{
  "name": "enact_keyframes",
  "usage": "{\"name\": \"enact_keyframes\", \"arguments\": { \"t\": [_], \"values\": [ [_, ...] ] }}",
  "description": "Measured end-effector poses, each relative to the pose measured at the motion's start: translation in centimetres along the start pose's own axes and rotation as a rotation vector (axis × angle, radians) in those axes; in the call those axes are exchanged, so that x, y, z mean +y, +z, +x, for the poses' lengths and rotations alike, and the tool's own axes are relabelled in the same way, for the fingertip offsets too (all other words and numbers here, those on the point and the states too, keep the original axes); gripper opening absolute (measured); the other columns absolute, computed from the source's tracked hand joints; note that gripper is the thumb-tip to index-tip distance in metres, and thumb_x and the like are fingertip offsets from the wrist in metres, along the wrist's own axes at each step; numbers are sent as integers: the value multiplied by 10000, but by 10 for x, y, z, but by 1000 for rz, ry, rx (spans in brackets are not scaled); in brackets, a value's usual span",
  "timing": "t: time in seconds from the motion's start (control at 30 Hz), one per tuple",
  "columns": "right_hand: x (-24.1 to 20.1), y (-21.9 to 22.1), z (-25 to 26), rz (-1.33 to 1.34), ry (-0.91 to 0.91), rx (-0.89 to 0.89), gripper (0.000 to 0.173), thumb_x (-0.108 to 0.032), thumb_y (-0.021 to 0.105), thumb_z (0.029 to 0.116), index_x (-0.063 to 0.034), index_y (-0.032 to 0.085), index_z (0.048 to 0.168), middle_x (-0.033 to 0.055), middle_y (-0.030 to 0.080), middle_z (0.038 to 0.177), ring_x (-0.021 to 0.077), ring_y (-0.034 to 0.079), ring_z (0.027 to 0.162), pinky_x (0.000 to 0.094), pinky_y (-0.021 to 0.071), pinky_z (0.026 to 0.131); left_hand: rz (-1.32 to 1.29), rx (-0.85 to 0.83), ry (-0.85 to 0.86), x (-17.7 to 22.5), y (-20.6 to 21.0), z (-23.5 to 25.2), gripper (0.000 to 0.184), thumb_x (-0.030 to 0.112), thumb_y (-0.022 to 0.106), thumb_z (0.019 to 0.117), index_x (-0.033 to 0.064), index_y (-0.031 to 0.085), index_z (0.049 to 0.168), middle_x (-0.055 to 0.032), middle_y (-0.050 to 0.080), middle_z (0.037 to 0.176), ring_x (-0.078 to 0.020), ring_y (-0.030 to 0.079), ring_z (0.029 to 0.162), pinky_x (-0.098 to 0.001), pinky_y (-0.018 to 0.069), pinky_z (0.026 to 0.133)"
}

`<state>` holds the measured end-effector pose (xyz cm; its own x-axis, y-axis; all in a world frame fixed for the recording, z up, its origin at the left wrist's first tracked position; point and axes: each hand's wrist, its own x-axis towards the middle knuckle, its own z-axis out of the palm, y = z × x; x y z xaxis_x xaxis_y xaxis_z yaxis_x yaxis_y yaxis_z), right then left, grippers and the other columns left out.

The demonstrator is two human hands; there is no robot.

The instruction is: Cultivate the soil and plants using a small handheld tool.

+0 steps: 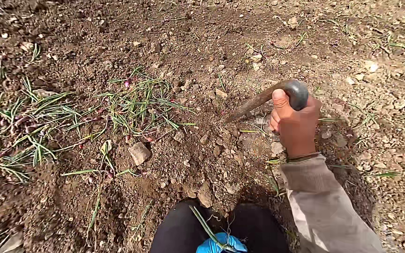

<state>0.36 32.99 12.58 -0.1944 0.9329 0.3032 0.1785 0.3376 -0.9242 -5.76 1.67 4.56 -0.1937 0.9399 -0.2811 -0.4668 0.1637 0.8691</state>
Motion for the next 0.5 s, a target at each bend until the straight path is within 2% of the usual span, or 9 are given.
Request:
{"name": "enact_keyframes", "arguments": {
  "t": [0.1,0.13,0.17,0.23,0.27,0.33,0.4,0.43,0.5],
  "values": [
    [86,51,-30,-87,338,-63,330,-324,670,1006,-28,605,875,19,451,549,122,403,401,327,404,417,278,102,298,46,-11,51,74,98,744,930,60,778,984,20,761,1010,-45,690,1010,-266,552,982],
    [100,58,-45,-146,395,-76,370,-363,654,1014,-23,601,877,51,465,558,151,409,409,348,398,420,401,175,396,57,-17,79,77,170,744,941,115,790,968,45,766,1003,-46,691,1016,-275,539,993],
    [105,62,-57,-197,401,-67,377,-367,650,1016,-18,613,880,61,486,578,162,433,441,364,410,447,524,254,477,67,-21,109,63,166,742,934,139,797,951,50,771,995,-62,697,1011,-310,528,992],
    [104,62,-84,-228,367,-9,355,-311,678,1006,37,665,935,90,554,658,189,506,543,415,466,553,783,328,567,78,-20,169,58,107,752,915,101,805,940,-24,770,1021,-164,681,1028,-464,425,1019],
    [108,61,-97,-207,352,28,332,-298,678,1002,30,672,953,72,563,642,163,519,511,385,490,528,906,303,560,78,-17,199,61,90,746,925,66,797,951,-89,757,1050,-245,668,1052,-543,380,1028],
    [116,57,-113,-118,327,87,290,-286,673,984,3,670,957,10,546,586,97,512,452,305,494,483,1186,159,340,68,-8,256,109,104,716,962,25,772,1013,-181,699,1188,-359,603,1201,-628,320,1093],
    [111,47,-117,-80,284,119,274,-266,679,960,8,677,966,-13,553,578,76,521,450,283,502,484,1529,-18,-93,40,2,307,236,157,683,978,54,740,1182,-171,610,1394,-366,476,1388,-627,267,1174],
    [100,39,-116,-78,253,151,260,-261,678,947,-1,673,961,-35,548,575,59,518,443,265,499,472,1626,-65,-232,26,5,320,288,128,657,981,30,702,1248,-188,572,1452,-389,427,1437,-631,262,1189],
    [64,16,-108,-109,186,211,269,-305,680,918,-38,669,950,-78,535,572,28,505,428,240,483,435,1744,-102,-344,13,13,324,370,54,598,984,-38,615,1342,-218,484,1537,-406,374,1474,-594,258,1206]
  ]
}}
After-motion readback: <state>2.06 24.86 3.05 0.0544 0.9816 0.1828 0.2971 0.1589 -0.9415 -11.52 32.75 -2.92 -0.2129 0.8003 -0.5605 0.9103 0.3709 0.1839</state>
